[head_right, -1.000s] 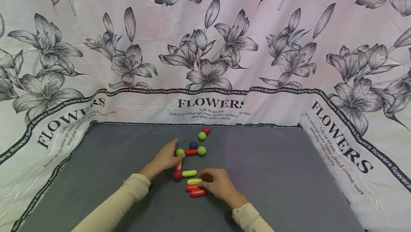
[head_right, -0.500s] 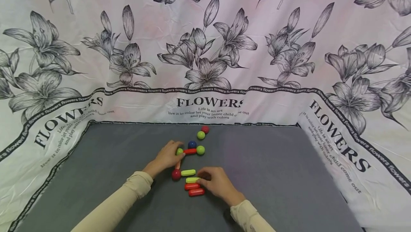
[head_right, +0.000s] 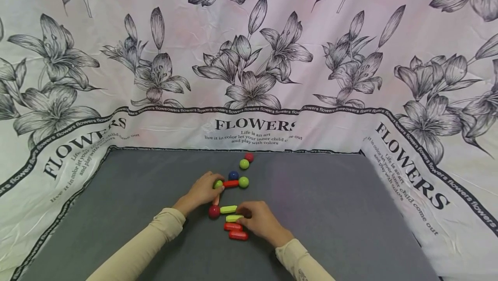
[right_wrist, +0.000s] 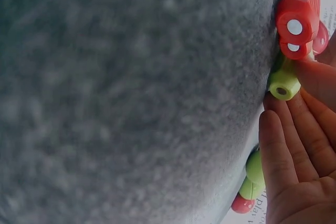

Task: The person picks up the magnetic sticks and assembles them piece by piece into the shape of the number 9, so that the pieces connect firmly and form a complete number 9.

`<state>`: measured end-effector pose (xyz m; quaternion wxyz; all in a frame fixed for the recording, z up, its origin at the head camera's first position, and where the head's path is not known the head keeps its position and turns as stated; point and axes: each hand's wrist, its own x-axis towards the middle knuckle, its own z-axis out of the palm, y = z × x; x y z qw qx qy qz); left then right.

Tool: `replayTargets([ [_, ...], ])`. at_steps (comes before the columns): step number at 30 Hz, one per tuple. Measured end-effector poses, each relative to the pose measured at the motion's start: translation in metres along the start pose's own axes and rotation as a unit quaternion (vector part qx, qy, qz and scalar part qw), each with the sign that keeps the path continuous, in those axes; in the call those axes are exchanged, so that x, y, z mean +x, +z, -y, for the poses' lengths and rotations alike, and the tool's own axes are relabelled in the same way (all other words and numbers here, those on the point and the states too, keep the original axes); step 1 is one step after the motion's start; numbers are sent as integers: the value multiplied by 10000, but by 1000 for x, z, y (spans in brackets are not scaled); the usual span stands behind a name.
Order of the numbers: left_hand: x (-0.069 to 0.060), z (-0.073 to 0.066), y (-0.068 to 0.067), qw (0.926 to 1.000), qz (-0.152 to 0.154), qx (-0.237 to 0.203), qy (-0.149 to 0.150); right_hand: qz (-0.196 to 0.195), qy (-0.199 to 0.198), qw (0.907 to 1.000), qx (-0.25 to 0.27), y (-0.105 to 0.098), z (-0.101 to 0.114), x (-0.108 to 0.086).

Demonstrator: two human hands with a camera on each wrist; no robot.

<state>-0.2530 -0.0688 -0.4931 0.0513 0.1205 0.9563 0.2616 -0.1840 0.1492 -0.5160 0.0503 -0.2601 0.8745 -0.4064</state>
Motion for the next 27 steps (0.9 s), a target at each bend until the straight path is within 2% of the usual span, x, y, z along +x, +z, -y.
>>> replayTargets([
  [18, 1, 2, 5, 10000, -25, 41, -46, 111, -23, 9974, -705, 0, 9, -2],
  [27, 1, 2, 6, 9999, -104, -39, 44, -269, -26, 9968, -747, -3, 7, -6],
])
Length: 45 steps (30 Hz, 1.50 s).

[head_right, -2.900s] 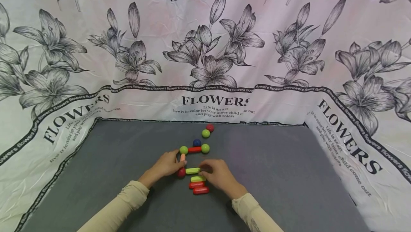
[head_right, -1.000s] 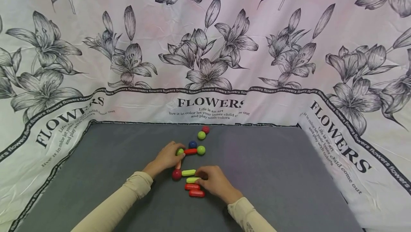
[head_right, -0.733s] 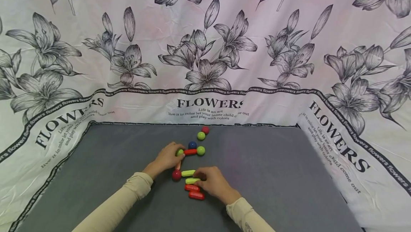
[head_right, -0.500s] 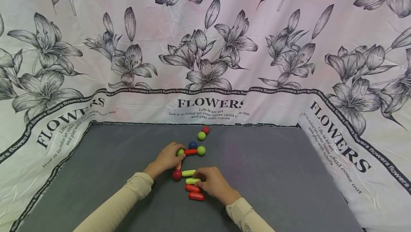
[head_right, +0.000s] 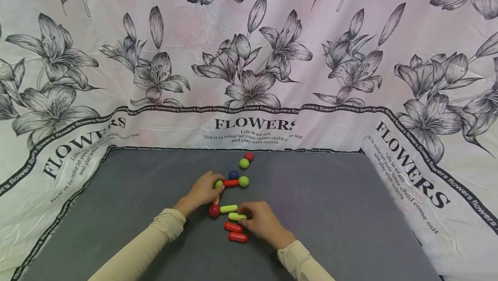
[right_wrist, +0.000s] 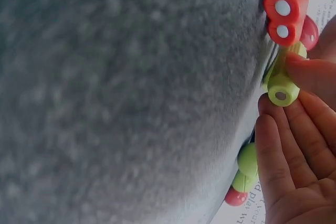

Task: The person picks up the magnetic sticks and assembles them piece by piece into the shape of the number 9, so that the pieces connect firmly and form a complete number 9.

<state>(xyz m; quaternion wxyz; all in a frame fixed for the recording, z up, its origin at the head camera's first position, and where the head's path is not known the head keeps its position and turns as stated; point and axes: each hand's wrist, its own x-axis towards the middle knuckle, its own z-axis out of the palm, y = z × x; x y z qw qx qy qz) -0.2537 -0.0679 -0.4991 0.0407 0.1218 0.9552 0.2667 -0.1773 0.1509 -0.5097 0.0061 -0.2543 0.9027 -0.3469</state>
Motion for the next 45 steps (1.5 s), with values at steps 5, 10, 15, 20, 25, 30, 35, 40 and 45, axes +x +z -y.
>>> replayTargets([
  [5, -1, 0, 0, 10000, 0, 11, 19, -307, 243, 9992, 64, -5, -2, 1],
  [10, 0, 1, 1, 10000, 34, 49, -12, -665, 511, 9965, -6, -8, -5, 6],
  [15, 0, 0, 1, 10000, 37, 51, 0, -1015, 866, 9910, -68, -10, -6, 14],
  [20, -1, -1, 1, 10000, 72, 42, 26, -1258, 1025, 9867, -52, -11, -5, 20],
  [25, -2, -1, 1, 10000, 74, 36, -5, -1290, 1092, 9856, -106, -11, -5, 25],
  [30, -3, -1, 0, 10000, 44, 21, 19, -1373, 1138, 9839, -103, -10, -7, 27],
  [35, -2, -1, -1, 10000, 50, -33, 35, -1524, 1161, 9814, -96, -9, -9, 29],
  [40, 0, 1, 2, 10000, 20, -12, 27, -1543, 1193, 9808, -75, -8, -11, 31],
  [45, -1, 1, 1, 10000, 69, -5, 36, -1540, 1233, 9803, -64, -6, -12, 32],
])
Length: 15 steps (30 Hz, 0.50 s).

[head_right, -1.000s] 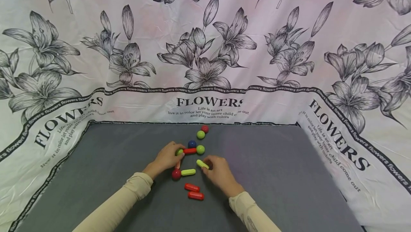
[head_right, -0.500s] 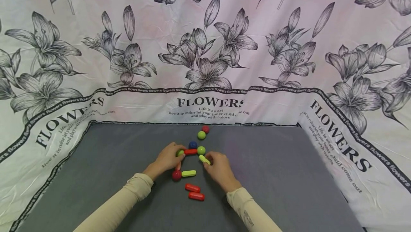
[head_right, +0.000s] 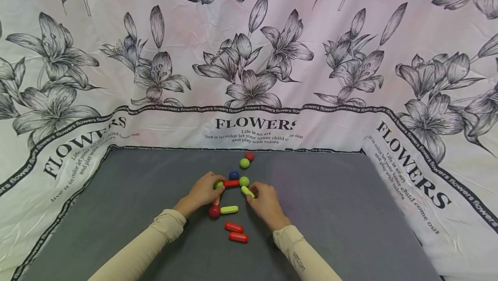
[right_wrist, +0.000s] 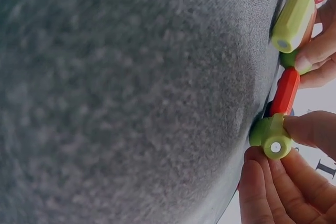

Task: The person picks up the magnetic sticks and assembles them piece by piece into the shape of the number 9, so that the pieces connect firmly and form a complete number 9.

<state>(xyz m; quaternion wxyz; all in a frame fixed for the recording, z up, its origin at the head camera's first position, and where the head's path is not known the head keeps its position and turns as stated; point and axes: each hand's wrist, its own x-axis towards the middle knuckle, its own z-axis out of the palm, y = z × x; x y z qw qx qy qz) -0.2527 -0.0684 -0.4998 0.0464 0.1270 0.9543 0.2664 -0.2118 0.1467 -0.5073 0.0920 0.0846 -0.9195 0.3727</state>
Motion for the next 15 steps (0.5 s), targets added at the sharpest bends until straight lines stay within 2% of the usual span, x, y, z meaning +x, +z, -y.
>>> replayTargets([
  [9, 0, 0, 1, 10000, 0, -29, 30, -241, 30, 9997, 30, 0, -1, 0],
  [15, -1, 0, -1, 10000, -13, -24, 42, -195, 14, 9998, -24, 1, -2, -1],
])
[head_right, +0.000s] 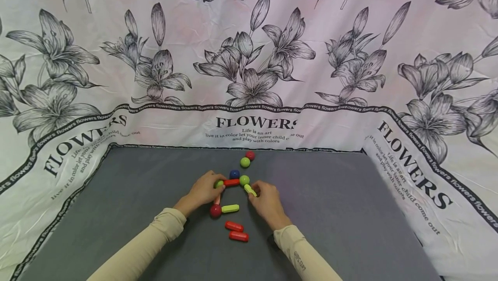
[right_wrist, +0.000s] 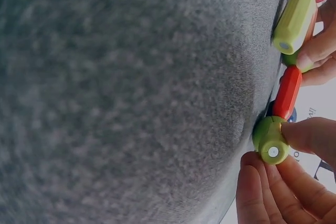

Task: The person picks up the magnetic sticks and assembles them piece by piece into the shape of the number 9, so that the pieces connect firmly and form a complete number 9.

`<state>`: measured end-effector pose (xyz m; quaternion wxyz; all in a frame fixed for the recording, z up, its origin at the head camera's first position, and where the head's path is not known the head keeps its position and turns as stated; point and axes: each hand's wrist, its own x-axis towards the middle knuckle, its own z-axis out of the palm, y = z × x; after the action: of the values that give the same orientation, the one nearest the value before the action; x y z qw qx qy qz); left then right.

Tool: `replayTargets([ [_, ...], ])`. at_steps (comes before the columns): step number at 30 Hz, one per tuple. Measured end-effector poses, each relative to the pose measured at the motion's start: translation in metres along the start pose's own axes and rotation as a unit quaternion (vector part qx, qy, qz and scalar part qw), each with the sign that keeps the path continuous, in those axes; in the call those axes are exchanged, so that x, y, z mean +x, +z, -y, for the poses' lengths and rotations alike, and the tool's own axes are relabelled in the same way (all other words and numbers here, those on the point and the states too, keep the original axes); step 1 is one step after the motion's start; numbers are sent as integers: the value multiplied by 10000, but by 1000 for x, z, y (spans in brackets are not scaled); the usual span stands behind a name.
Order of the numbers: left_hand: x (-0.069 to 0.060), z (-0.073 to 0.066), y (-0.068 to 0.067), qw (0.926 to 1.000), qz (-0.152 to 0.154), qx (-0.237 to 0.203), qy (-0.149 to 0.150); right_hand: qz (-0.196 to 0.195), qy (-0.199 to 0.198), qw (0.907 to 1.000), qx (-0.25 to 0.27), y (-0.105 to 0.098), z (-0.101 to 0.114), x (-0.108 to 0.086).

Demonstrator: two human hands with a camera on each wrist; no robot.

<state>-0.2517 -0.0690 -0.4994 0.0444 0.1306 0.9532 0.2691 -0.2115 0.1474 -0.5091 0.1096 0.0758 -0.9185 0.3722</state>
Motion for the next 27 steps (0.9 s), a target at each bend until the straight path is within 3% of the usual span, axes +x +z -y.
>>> replayTargets([
  [27, 0, -4, -1, 9995, -149, 26, -283, 333, 176, 9992, -135, 5, 3, -5],
])
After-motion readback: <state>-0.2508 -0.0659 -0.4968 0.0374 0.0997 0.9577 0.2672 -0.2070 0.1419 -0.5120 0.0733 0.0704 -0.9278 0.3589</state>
